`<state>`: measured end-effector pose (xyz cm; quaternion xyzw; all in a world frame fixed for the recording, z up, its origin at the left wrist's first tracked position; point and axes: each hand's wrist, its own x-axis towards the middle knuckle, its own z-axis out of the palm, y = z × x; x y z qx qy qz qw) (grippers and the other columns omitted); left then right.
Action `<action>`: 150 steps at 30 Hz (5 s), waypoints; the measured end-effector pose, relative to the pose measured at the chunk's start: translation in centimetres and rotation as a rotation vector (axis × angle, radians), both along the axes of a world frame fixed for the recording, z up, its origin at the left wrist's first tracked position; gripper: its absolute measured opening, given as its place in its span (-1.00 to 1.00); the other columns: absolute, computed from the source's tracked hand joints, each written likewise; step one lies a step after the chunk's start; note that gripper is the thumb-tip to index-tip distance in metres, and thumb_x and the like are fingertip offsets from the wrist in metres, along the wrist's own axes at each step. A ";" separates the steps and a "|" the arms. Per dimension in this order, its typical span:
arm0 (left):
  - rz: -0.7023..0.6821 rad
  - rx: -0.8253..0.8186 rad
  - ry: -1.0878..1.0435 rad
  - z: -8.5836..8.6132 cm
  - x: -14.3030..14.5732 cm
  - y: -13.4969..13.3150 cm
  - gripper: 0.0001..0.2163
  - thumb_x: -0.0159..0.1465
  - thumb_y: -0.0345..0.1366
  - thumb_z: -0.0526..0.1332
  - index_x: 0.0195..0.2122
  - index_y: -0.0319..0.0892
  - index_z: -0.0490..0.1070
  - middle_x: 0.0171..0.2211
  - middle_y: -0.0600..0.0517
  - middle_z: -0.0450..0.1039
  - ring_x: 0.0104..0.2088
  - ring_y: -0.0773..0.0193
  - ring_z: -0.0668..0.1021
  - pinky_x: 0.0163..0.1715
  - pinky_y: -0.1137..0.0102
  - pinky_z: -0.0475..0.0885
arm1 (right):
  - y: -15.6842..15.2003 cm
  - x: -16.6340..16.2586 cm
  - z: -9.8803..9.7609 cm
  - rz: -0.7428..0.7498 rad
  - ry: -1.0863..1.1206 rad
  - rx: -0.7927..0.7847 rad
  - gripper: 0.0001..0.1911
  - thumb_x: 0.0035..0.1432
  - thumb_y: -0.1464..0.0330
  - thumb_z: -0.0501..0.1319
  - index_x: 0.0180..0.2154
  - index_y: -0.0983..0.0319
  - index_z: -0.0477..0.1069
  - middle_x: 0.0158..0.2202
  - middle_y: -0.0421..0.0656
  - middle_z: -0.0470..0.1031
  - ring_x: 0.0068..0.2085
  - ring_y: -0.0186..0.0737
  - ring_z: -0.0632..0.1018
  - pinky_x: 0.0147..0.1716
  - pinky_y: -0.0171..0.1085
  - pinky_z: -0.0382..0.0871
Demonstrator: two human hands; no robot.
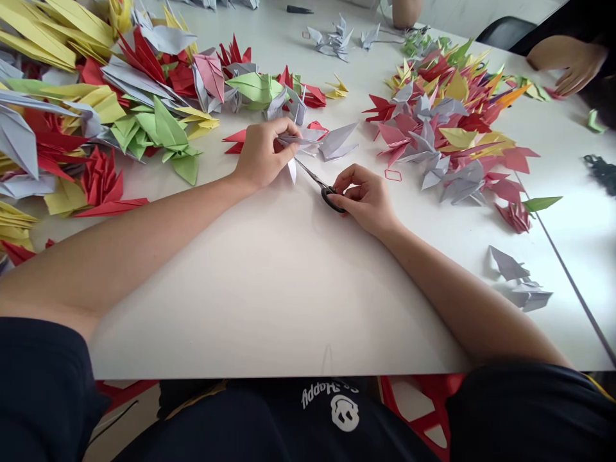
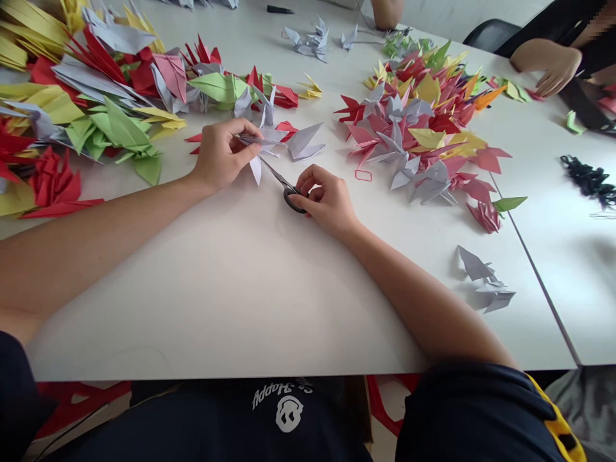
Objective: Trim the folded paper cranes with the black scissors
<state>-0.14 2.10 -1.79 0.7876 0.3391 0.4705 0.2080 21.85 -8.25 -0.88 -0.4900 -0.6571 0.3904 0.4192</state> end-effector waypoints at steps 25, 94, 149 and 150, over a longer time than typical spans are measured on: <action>0.143 0.018 -0.175 -0.1 -0.4 0.4 -0.76 0.32 -0.05 0.18 -0.22 -0.12 0.42 -0.33 0.00 0.49 -0.39 0.29 0.52 -0.46 0.43 0.41 | 0.9 0.3 -0.2 -0.193 0.369 0.144 -0.65 0.12 0.09 0.34 -0.23 0.06 0.23 -0.41 -0.33 0.37 -0.56 -0.42 0.45 -0.70 -0.43 0.27; 0.068 0.012 -0.161 -0.3 -0.4 -0.2 -0.85 0.29 -0.19 0.28 -0.24 -0.13 0.41 -0.40 0.05 0.42 -0.36 0.30 0.52 -0.42 0.44 0.47 | -0.2 -0.2 0.5 0.057 0.179 -0.137 -0.58 -0.06 0.14 0.45 -0.25 0.17 0.35 -0.58 -0.34 0.42 -0.65 -0.39 0.40 -0.66 -0.38 0.29; 0.090 0.140 -0.039 0.3 -0.3 -1.4 -0.91 0.29 -0.30 0.25 -0.20 -0.13 0.47 -0.24 0.01 0.53 -0.27 0.25 0.58 -0.26 0.41 0.52 | -0.2 -0.5 0.2 0.010 0.065 -0.067 -0.55 -0.09 0.12 0.46 -0.24 0.17 0.36 -0.62 -0.37 0.35 -0.65 -0.41 0.34 -0.67 -0.39 0.22; 0.090 0.142 -0.039 0.4 -0.3 -1.4 -0.92 0.29 -0.30 0.25 -0.20 -0.13 0.46 -0.25 0.01 0.53 -0.27 0.26 0.58 -0.27 0.42 0.52 | -0.2 -0.5 0.2 0.010 0.069 -0.064 -0.54 -0.09 0.12 0.46 -0.24 0.17 0.36 -0.62 -0.37 0.35 -0.65 -0.41 0.33 -0.67 -0.39 0.22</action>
